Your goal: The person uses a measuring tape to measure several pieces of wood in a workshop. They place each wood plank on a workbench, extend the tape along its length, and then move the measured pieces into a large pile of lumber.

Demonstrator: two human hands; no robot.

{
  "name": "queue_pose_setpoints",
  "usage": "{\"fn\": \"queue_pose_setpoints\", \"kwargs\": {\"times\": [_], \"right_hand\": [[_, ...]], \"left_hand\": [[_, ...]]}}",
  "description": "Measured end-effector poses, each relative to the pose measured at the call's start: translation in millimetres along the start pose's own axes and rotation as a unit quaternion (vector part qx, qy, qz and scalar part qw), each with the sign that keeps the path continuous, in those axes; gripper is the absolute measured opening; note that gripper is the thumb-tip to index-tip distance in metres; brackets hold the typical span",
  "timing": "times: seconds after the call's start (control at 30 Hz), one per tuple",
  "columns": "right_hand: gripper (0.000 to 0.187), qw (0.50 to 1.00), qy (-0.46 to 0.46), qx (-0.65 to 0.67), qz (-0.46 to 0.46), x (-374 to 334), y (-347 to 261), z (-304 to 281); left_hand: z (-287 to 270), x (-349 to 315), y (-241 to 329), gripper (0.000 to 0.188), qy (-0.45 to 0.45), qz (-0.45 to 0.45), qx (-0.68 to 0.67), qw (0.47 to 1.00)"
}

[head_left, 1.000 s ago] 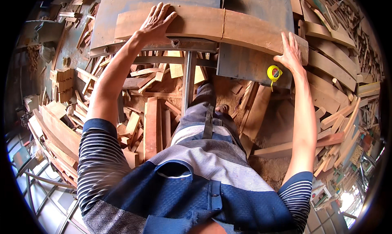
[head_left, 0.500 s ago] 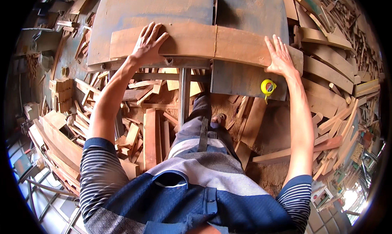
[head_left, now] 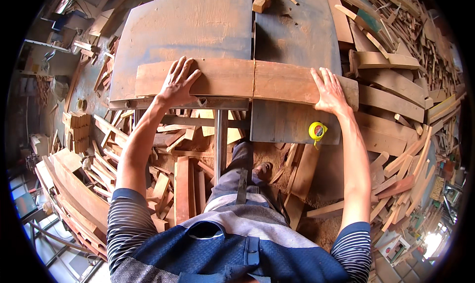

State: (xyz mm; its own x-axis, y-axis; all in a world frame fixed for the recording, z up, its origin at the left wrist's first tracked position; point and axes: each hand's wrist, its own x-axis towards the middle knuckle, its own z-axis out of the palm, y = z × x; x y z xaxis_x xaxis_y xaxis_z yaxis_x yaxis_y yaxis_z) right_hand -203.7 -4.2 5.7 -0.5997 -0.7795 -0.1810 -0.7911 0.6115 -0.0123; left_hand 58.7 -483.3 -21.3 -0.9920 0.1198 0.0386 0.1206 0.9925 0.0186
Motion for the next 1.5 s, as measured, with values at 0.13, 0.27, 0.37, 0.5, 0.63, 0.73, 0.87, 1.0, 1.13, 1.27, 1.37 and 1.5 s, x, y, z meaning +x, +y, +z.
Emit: {"fn": "queue_pose_setpoints", "kwargs": {"times": [0.13,0.27,0.37,0.5,0.63,0.73,0.87,1.0,1.13,1.27,1.37,1.5], "right_hand": [[0.121,1.000,-0.007,0.004,0.008,14,4,-7],[0.120,1.000,0.006,0.008,0.003,24,9,-4],[0.121,1.000,0.003,0.002,0.005,26,13,-1],[0.122,1.000,-0.002,0.001,0.008,26,13,0],[0.123,1.000,0.006,0.001,0.007,27,13,0],[0.123,1.000,0.000,0.000,0.011,27,14,1],[0.123,1.000,0.000,0.001,0.011,27,15,2],[0.123,1.000,0.002,-0.005,0.008,28,14,1],[0.121,1.000,0.006,-0.004,0.008,28,14,2],[0.118,1.000,0.012,0.001,-0.004,27,17,-1],[0.116,1.000,0.017,0.003,-0.010,25,18,-1],[0.117,1.000,0.019,0.001,-0.011,25,20,-1]], "left_hand": [[4,12,-10,0.095,-0.001,-0.003,0.015,1.000],[4,20,-15,0.096,-0.003,-0.010,0.014,1.000],[3,24,-14,0.094,-0.002,-0.008,0.010,1.000],[4,24,-11,0.091,0.014,-0.008,0.004,1.000],[4,24,-15,0.093,0.005,-0.005,0.000,1.000],[2,25,-12,0.095,-0.001,-0.010,-0.006,1.000],[2,25,-13,0.097,-0.008,-0.016,-0.008,1.000],[3,24,-13,0.093,-0.005,-0.016,-0.004,1.000],[6,22,-14,0.101,-0.033,-0.029,0.011,0.999],[2,25,-13,0.101,-0.042,-0.030,0.005,0.999],[2,26,-12,0.101,-0.040,-0.032,-0.005,0.999],[1,28,-10,0.101,-0.046,-0.036,-0.007,0.998]]}}
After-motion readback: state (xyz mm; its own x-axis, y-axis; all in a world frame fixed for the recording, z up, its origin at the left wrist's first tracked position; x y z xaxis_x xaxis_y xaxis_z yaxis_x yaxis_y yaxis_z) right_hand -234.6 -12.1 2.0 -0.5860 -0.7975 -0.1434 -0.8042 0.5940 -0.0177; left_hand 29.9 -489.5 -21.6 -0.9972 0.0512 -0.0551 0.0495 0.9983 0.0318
